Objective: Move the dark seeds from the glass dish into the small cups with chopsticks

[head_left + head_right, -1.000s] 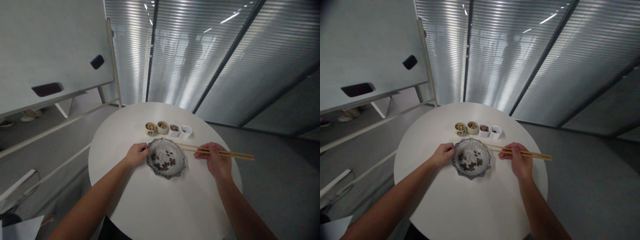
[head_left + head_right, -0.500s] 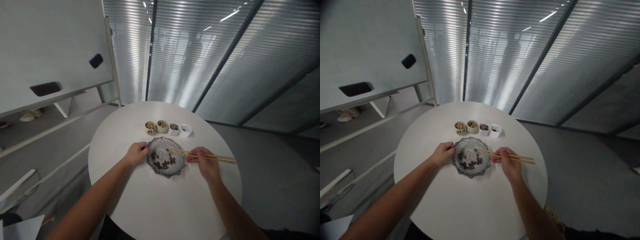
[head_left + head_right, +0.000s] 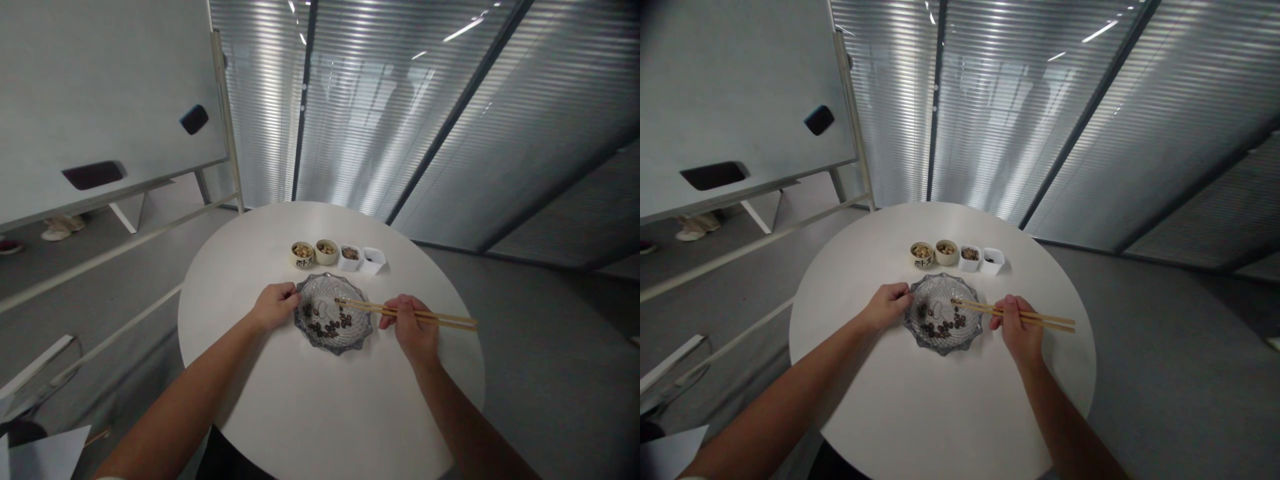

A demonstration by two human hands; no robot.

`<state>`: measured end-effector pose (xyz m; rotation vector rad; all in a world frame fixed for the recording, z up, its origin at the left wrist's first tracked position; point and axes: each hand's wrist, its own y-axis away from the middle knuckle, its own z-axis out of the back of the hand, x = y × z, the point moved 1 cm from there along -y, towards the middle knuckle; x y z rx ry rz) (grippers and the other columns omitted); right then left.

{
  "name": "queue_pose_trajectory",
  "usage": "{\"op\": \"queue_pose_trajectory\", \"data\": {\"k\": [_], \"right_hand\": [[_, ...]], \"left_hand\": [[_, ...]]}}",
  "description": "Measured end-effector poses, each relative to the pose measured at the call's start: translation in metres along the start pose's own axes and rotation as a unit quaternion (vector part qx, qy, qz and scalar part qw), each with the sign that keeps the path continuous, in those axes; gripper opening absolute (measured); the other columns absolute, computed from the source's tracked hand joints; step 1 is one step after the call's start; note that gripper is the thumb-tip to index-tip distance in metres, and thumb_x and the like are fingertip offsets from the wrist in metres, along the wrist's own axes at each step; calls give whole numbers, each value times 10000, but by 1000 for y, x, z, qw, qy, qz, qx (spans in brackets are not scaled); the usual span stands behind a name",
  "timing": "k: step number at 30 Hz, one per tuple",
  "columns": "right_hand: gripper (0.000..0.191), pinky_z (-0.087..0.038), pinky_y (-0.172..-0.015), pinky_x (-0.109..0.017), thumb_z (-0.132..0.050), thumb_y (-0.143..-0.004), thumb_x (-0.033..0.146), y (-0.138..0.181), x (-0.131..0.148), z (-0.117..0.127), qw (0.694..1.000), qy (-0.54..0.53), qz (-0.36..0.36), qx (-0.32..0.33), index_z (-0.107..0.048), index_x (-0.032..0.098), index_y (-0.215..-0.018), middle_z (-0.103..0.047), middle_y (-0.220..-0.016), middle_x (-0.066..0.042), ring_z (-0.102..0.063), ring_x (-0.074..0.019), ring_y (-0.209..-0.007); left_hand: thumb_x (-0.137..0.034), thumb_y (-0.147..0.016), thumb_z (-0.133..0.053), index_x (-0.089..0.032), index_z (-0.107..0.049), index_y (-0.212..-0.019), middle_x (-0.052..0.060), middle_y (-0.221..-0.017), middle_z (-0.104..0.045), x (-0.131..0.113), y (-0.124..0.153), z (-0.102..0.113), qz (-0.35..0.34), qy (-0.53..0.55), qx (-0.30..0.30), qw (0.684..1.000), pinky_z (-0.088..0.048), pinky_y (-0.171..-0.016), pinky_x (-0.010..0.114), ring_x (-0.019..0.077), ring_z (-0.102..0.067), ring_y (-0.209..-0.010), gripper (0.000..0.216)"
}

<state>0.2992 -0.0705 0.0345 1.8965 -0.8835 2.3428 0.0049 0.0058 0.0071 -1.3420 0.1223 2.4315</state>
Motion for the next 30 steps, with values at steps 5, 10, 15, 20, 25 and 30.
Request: {"op": "queue_pose_trajectory", "data": {"k": [5,10,15,20,25,30], "right_hand": [[384,-464,-361,-246,-578,-936,472,0,3,0,997,-53,-24,-43,-643,165,-714,-598,-490,17,-558,-133,-350],[371,-476,-332,-273,-580,-933,443,-23,21,14,989,-84,35,-119,-649,176,-686,-612,-510,8,-558,-150,-347],[384,-458,-283,-272,-585,-923,442,-50,29,24,983,-115,55,-129,-616,227,-606,-603,-511,10,-532,-148,-319],[301,-530,-395,-272,-666,-883,442,-32,15,17,995,-101,-18,15,-689,168,-761,-659,-553,-14,-624,-164,-409],[372,-550,-421,-269,-612,-905,520,-13,8,-3,994,-60,-77,50,-657,176,-768,-663,-555,-14,-640,-163,-428],[415,-546,-384,-277,-625,-861,593,-11,7,-21,994,-41,-92,46,-636,195,-744,-652,-559,-9,-624,-166,-401]], "left_hand": [[-356,-820,-491,-192,-441,-623,-46,-580,-372,-1,0,1,1,-1,3,1000,-254,-554,254,111,-377,-587,261],[-366,-828,-488,-192,-449,-627,-45,-581,-373,1,-1,0,-4,-3,4,1000,-255,-552,254,111,-378,-587,268],[-368,-825,-494,-191,-441,-620,-46,-578,-369,1,-1,0,-4,4,-2,1000,-253,-546,252,108,-372,-583,276],[-370,-828,-493,-190,-449,-621,-45,-577,-375,-1,0,0,-4,0,6,1000,-260,-546,252,109,-379,-582,278],[-369,-823,-495,-189,-464,-627,-43,-578,-373,-2,0,1,-1,-4,5,1000,-264,-548,253,111,-377,-586,268],[-375,-823,-495,-189,-466,-628,-42,-579,-387,0,0,0,2,-1,2,1000,-270,-556,250,113,-385,-593,271]]}}
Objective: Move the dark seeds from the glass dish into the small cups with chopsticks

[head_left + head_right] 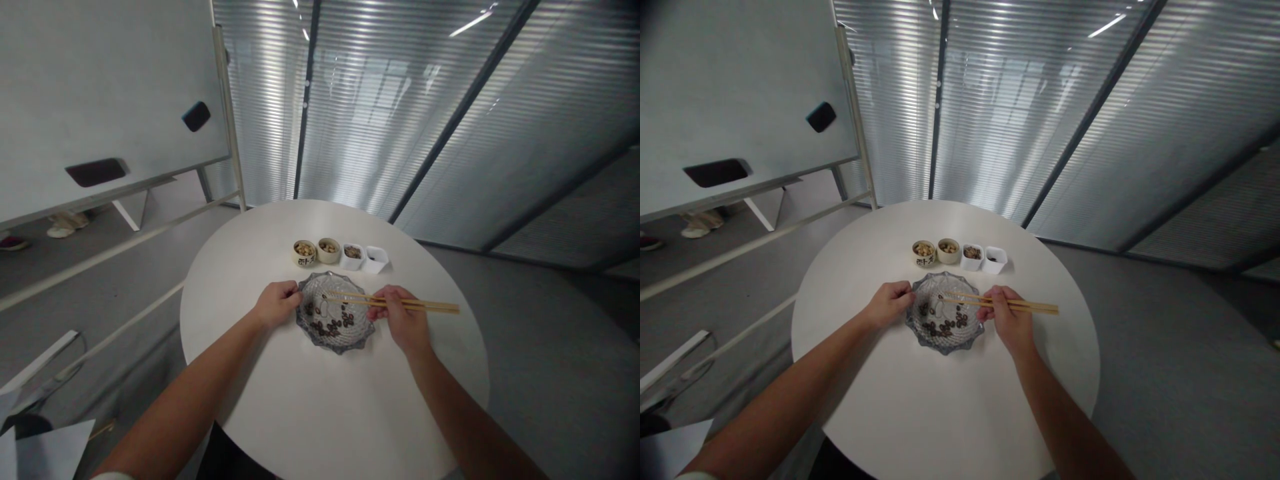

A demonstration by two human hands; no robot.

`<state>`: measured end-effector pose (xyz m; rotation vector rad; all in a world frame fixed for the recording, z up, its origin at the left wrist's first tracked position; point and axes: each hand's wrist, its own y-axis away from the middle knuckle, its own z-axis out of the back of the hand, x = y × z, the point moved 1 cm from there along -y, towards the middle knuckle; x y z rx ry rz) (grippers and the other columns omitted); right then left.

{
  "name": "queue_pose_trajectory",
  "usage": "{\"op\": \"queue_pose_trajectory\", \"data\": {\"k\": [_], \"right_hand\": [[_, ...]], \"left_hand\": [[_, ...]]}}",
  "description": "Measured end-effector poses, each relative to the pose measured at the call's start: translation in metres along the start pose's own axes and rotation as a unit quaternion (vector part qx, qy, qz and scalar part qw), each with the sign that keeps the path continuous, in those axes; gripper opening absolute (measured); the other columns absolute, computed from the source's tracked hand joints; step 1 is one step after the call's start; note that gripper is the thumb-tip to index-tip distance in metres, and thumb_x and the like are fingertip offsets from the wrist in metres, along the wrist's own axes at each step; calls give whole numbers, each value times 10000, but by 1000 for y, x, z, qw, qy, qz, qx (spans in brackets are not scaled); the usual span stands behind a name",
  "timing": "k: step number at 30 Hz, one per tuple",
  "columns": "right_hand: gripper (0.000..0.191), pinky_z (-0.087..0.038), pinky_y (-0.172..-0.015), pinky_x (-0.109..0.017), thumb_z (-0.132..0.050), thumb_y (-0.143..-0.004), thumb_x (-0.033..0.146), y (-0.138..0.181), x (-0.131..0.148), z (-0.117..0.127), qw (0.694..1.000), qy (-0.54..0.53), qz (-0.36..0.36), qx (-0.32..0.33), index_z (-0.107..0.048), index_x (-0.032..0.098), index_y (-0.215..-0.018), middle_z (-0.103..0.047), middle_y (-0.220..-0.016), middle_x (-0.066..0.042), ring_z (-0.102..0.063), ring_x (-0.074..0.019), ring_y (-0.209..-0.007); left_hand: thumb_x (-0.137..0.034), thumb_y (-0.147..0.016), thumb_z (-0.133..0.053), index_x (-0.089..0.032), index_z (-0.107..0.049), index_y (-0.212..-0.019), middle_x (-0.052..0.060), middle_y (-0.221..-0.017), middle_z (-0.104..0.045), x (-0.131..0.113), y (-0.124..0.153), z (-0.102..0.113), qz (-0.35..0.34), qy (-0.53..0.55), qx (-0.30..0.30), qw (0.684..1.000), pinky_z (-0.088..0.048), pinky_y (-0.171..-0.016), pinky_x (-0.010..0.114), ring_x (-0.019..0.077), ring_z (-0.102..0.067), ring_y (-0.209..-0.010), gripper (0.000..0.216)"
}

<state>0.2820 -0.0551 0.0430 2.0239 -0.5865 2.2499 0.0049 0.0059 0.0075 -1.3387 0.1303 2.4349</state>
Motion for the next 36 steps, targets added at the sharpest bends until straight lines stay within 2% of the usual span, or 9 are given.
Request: {"op": "queue_pose_trajectory", "data": {"k": [10,16,19,25,31,36], "right_hand": [[423,-462,-346,-231,-631,-860,591,-3,-4,-4,1000,13,-22,16,-647,180,-763,-620,-471,-1,-563,-141,-359],[443,-414,-345,-226,-558,-914,580,2,-4,-8,998,59,28,9,-631,190,-717,-573,-427,14,-502,-126,-341],[432,-398,-342,-229,-542,-933,558,4,-7,-8,997,64,45,-4,-634,196,-716,-561,-425,21,-486,-126,-339],[413,-394,-330,-233,-549,-933,544,5,-10,-7,998,26,36,-39,-621,197,-720,-566,-443,24,-493,-126,-324],[363,-437,-390,-242,-600,-913,512,7,-3,-2,997,50,46,47,-656,192,-753,-598,-480,13,-527,-132,-389],[346,-442,-395,-246,-617,-907,498,4,-1,5,996,63,8,67,-671,186,-765,-609,-474,12,-536,-136,-383]], "left_hand": [[-353,-828,-493,-186,-463,-632,-43,-578,-373,-1,-1,-1,-5,-9,2,1000,-253,-554,256,109,-374,-585,259],[-350,-830,-494,-186,-479,-632,-41,-576,-378,-1,-1,-1,-6,-8,-1,1000,-262,-565,260,114,-377,-590,258],[-350,-828,-498,-186,-473,-629,-43,-576,-378,0,-1,-1,-3,-8,0,1000,-257,-562,259,113,-377,-589,259],[-371,-831,-503,-189,-474,-630,-42,-575,-389,-1,0,0,-3,-1,2,1000,-257,-563,259,116,-380,-591,274],[-355,-823,-508,-186,-482,-626,-42,-579,-384,-2,-1,1,-2,-4,3,1000,-261,-565,259,114,-376,-592,260],[-346,-819,-506,-182,-498,-629,-37,-576,-393,-1,-1,-1,2,-1,-3,1000,-256,-553,256,115,-384,-594,252]]}}
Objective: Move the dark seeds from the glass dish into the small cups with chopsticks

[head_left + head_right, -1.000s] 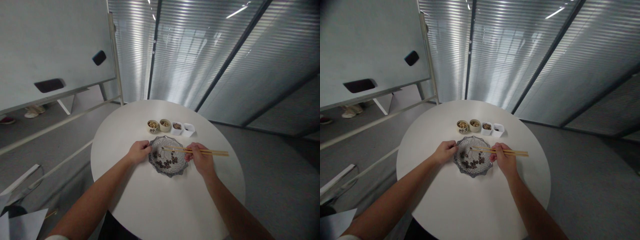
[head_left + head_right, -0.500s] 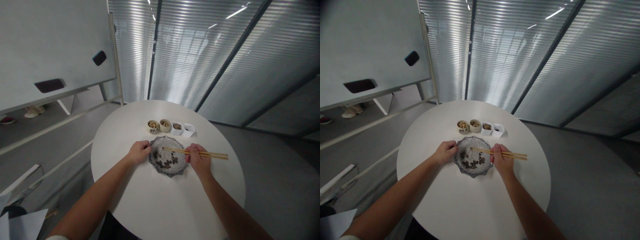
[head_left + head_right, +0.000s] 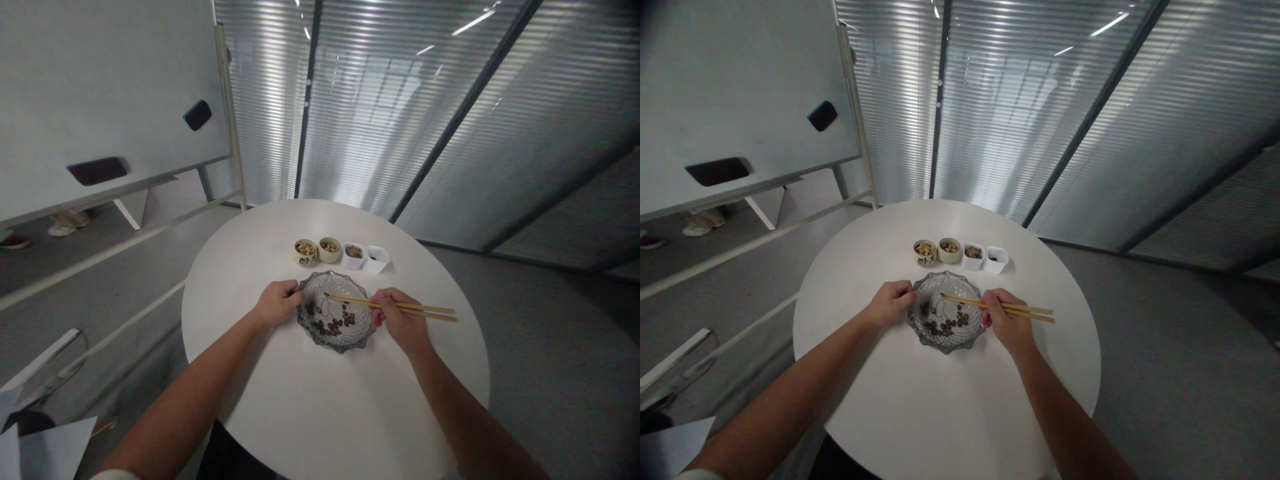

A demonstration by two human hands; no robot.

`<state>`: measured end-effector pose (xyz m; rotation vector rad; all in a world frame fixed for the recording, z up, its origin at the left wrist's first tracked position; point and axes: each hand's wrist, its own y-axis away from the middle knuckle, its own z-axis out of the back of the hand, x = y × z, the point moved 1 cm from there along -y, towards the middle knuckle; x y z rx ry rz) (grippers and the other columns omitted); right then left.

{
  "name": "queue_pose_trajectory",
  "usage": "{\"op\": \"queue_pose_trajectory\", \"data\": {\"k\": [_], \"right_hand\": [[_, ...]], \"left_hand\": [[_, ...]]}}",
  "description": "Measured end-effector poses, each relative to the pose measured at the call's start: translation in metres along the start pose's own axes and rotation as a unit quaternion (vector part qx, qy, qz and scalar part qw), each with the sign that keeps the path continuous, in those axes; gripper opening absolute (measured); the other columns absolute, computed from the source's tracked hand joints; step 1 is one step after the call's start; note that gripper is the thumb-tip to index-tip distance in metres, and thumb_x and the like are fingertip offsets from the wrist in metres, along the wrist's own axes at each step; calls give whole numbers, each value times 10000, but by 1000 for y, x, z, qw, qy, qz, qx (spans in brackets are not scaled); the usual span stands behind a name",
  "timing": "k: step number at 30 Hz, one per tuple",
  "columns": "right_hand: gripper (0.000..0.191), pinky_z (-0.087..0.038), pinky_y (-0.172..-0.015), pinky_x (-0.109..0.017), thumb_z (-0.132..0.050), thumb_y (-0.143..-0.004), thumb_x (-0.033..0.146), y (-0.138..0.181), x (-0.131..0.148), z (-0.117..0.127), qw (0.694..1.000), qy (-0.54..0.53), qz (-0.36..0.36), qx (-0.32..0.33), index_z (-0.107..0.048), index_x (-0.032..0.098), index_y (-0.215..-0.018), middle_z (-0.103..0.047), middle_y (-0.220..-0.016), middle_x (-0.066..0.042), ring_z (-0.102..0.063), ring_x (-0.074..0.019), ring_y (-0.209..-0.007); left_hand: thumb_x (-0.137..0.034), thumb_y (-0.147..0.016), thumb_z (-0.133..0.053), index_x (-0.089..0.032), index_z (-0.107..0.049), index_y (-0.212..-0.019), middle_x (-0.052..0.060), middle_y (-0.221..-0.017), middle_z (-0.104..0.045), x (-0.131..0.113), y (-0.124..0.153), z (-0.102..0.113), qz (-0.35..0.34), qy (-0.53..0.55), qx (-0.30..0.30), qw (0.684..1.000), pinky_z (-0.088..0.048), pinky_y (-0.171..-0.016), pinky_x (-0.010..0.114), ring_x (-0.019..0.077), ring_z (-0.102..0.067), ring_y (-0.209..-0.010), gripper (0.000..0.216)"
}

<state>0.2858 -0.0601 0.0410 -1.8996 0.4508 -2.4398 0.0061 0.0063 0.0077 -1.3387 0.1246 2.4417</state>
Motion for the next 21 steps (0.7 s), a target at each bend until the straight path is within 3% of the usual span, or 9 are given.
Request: {"op": "queue_pose_trajectory", "data": {"k": [9,15,21], "right_hand": [[336,-480,-424,-250,-641,-892,486,4,1,24,999,25,21,12,-692,179,-765,-643,-502,-11,-583,-147,-418],[357,-514,-457,-254,-660,-867,518,6,0,19,999,28,-10,17,-702,171,-798,-670,-517,-25,-614,-155,-436],[379,-485,-406,-253,-709,-797,554,4,4,10,998,-45,-35,-11,-667,183,-730,-656,-505,-16,-594,-154,-390]], "left_hand": [[-368,-826,-494,-190,-468,-629,-39,-581,-392,0,0,1,-4,0,1,1000,-259,-562,256,115,-381,-593,267],[-376,-822,-493,-190,-463,-624,-44,-574,-381,0,0,1,-6,-5,1,1000,-254,-559,253,112,-377,-590,273],[-376,-821,-498,-187,-465,-621,-45,-574,-379,1,1,1,-8,3,0,1000,-255,-554,249,110,-376,-592,277]]}}
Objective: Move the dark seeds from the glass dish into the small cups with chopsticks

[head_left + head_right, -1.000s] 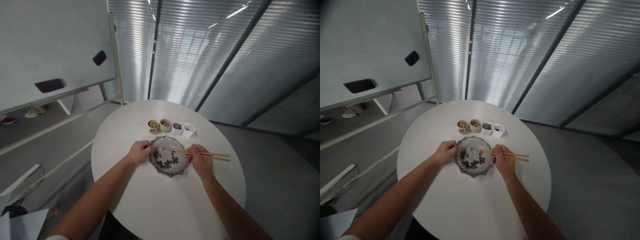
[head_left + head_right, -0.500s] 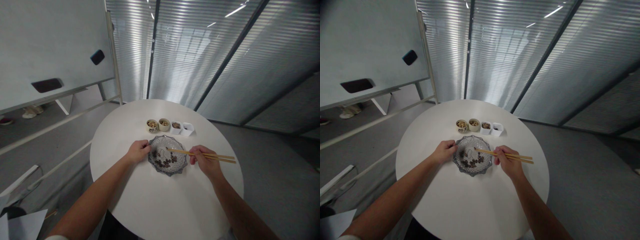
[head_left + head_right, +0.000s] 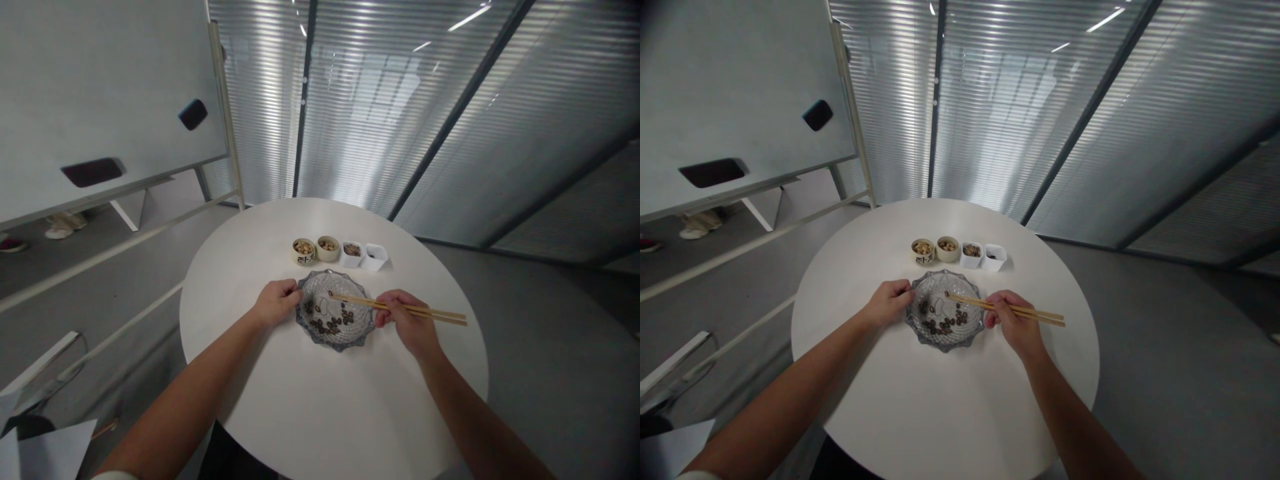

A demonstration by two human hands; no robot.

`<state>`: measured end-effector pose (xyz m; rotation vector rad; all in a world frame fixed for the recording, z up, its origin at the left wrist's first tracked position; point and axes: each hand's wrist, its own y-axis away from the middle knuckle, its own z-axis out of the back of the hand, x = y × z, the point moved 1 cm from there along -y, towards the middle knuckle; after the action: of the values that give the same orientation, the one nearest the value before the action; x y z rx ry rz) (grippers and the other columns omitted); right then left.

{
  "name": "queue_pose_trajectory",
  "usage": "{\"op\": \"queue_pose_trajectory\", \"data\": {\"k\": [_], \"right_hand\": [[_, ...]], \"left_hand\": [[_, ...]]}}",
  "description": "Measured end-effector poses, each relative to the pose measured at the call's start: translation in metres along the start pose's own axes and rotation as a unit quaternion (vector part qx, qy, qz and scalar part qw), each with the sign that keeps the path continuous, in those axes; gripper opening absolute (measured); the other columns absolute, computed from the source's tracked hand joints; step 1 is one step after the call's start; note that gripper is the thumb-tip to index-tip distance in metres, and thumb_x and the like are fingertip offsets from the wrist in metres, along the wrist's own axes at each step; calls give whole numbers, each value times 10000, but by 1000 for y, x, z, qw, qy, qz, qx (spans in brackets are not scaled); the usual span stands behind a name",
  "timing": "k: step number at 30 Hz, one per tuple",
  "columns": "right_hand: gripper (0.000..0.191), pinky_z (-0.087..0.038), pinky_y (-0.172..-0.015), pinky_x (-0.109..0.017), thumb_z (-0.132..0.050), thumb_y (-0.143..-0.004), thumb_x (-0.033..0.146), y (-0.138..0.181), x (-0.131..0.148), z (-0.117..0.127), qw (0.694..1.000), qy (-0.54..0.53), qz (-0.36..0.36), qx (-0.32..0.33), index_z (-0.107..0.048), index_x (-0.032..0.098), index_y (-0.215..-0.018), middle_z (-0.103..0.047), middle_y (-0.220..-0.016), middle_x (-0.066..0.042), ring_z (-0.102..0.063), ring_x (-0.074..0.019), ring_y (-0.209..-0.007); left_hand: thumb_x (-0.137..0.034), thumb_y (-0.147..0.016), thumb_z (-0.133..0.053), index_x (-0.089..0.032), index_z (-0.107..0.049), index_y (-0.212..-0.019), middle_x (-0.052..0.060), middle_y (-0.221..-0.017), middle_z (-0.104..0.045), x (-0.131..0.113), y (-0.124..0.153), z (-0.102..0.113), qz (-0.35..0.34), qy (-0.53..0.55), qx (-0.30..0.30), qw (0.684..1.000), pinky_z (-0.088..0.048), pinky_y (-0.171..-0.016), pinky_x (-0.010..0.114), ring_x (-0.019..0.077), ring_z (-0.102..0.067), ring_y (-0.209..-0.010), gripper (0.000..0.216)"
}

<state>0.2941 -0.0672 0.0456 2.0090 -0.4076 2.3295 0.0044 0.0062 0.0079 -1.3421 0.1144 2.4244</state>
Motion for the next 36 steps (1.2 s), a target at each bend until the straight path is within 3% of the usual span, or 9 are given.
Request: {"op": "queue_pose_trajectory", "data": {"k": [8,15,21,29,36], "right_hand": [[343,-473,-400,-248,-695,-831,514,-4,-11,-4,1000,-13,1,-8,-674,188,-727,-662,-534,-9,-587,-146,-400],[341,-477,-446,-250,-616,-915,472,3,-23,-7,998,10,61,-25,-679,190,-732,-638,-530,4,-582,-139,-445],[310,-467,-384,-247,-647,-895,427,4,-16,-7,988,-73,84,-111,-682,174,-720,-619,-503,12,-574,-135,-377],[254,-472,-349,-254,-687,-856,369,6,-4,-1,969,-136,123,-163,-698,155,-719,-658,-570,-5,-594,-139,-370],[288,-449,-277,-258,-669,-834,363,-27,12,29,923,-167,183,-295,-619,158,-638,-614,-528,17,-564,-141,-319]], "left_hand": [[-355,-821,-500,-188,-457,-622,-44,-578,-378,-1,0,0,2,-1,5,1000,-251,-554,256,110,-374,-589,263],[-359,-826,-497,-190,-441,-623,-46,-577,-369,2,-1,-1,1,1,1,1000,-246,-553,255,109,-370,-587,271],[-362,-824,-495,-186,-469,-625,-45,-576,-378,2,0,-1,-2,-4,2,1000,-253,-551,254,109,-379,-586,266],[-357,-822,-493,-185,-487,-635,-45,-583,-393,1,0,0,0,-5,4,1000,-272,-561,251,109,-389,-593,255],[-376,-828,-492,-187,-464,-630,-47,-579,-387,4,0,-1,3,-8,0,1000,-267,-552,246,108,-387,-586,274]]}}
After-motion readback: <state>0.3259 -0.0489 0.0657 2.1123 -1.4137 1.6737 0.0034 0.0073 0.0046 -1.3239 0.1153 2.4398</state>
